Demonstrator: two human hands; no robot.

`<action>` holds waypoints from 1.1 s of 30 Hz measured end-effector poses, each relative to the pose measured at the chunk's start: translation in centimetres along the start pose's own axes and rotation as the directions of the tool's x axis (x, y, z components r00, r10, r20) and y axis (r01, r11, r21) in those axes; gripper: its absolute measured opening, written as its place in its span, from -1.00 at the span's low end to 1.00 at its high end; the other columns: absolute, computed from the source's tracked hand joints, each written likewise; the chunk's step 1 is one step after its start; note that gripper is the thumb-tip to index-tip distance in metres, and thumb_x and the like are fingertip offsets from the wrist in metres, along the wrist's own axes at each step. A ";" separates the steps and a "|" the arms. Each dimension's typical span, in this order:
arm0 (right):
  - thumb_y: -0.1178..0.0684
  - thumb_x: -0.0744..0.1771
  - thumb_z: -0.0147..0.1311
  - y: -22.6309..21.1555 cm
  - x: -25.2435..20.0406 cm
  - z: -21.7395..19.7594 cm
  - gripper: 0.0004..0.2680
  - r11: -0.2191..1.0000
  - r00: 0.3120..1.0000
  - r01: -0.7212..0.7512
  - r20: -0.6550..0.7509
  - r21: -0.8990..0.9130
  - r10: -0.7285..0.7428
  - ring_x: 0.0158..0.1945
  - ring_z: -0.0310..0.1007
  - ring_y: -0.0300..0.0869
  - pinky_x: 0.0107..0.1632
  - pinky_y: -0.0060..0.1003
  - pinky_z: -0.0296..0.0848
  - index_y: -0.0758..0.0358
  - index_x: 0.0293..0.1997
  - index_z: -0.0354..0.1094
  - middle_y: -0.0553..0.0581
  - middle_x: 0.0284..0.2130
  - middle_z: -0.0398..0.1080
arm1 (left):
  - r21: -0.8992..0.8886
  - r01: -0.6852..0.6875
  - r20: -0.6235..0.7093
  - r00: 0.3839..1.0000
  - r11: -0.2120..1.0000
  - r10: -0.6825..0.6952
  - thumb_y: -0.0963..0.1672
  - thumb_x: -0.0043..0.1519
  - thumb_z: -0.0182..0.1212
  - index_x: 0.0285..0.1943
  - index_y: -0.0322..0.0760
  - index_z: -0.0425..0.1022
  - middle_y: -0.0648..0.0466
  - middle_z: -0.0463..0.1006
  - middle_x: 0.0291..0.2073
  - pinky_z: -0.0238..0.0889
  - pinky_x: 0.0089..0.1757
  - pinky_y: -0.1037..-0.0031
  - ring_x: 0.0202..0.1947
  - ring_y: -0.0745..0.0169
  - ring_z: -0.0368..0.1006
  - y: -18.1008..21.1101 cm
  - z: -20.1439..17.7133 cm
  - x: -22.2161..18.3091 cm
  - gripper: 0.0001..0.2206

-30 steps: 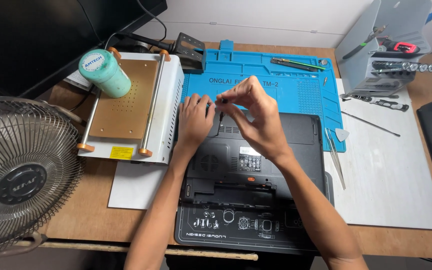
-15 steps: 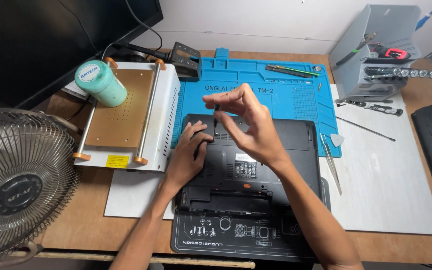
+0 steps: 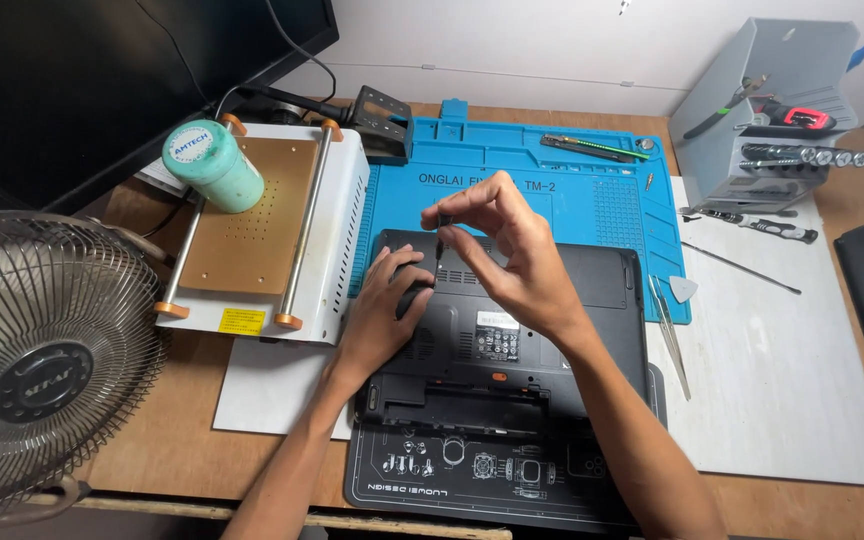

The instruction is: Removing screws from the back cover of a laptop and prying the case open for repair.

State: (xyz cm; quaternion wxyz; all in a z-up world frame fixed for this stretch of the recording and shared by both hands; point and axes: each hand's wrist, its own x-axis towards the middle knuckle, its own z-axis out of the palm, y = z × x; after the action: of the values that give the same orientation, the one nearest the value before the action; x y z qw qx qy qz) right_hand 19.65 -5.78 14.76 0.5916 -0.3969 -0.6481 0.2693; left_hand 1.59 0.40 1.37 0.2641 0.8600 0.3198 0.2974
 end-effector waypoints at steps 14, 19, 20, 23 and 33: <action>0.30 0.36 0.16 0.8 -0.2 0.2 -0.85 0.996 0.997 0.072 0.017 -0.052 -0.071 0.00 0.54 -0.03 0.16 0.04 0.54 0.38 -0.01 0.29 0.20 -0.18 0.39 | 0.020 0.011 0.013 1.000 1.000 -0.011 -0.06 0.37 0.15 -0.02 -0.04 0.46 0.10 0.43 0.10 -0.11 0.41 0.05 0.36 -0.06 0.29 0.0 0.1 0.1 -0.90; 0.32 0.36 0.16 0.1 0.1 -0.6 -0.83 0.993 0.994 0.090 0.061 -0.073 -0.086 0.03 0.55 0.05 0.16 0.07 0.54 0.41 0.00 0.28 0.27 -0.15 0.43 | 0.014 0.002 0.007 1.000 1.000 -0.002 -0.05 0.37 0.16 -0.01 -0.03 0.46 0.11 0.42 0.12 -0.11 0.41 0.04 0.37 -0.05 0.28 -0.7 0.5 -0.1 -0.90; 0.33 0.35 0.16 0.9 0.1 -1.0 -0.83 0.993 0.996 0.083 0.042 -0.086 -0.080 0.01 0.56 0.03 0.14 0.05 0.55 0.42 -0.01 0.26 0.27 -0.17 0.43 | 0.020 -0.002 0.000 1.000 1.000 0.002 -0.05 0.37 0.16 -0.01 -0.03 0.46 0.13 0.41 0.13 -0.10 0.41 0.04 0.37 -0.04 0.28 -0.6 0.5 -0.1 -0.90; 0.34 0.38 0.09 0.9 0.3 -1.8 -0.85 0.999 0.999 0.034 0.032 -0.025 -0.033 0.01 0.55 -0.02 0.16 0.01 0.54 0.41 0.01 0.20 0.27 -0.14 0.43 | 0.049 -0.003 -0.009 1.000 0.999 0.003 -0.05 0.36 0.19 -0.01 -0.01 0.46 0.18 0.40 0.14 -0.08 0.41 0.09 0.37 0.02 0.29 -1.1 1.0 -0.1 -0.89; 0.30 0.38 0.11 0.5 0.3 -2.1 -0.88 0.997 0.998 -0.028 0.051 0.074 0.025 0.01 0.53 -0.05 0.15 -0.04 0.56 0.40 -0.03 0.26 0.28 -0.13 0.45 | 0.070 -0.016 -0.006 1.000 0.997 0.017 -0.07 0.36 0.18 0.01 -0.02 0.44 0.15 0.39 0.12 -0.07 0.41 0.04 0.35 -0.04 0.30 -0.8 0.8 -0.1 -0.89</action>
State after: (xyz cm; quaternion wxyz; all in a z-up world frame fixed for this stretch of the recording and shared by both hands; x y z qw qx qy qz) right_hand 21.78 -5.49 14.81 0.5860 -0.3761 -0.6468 0.3110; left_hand 1.77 0.63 0.29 0.2303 0.8704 0.3238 0.2908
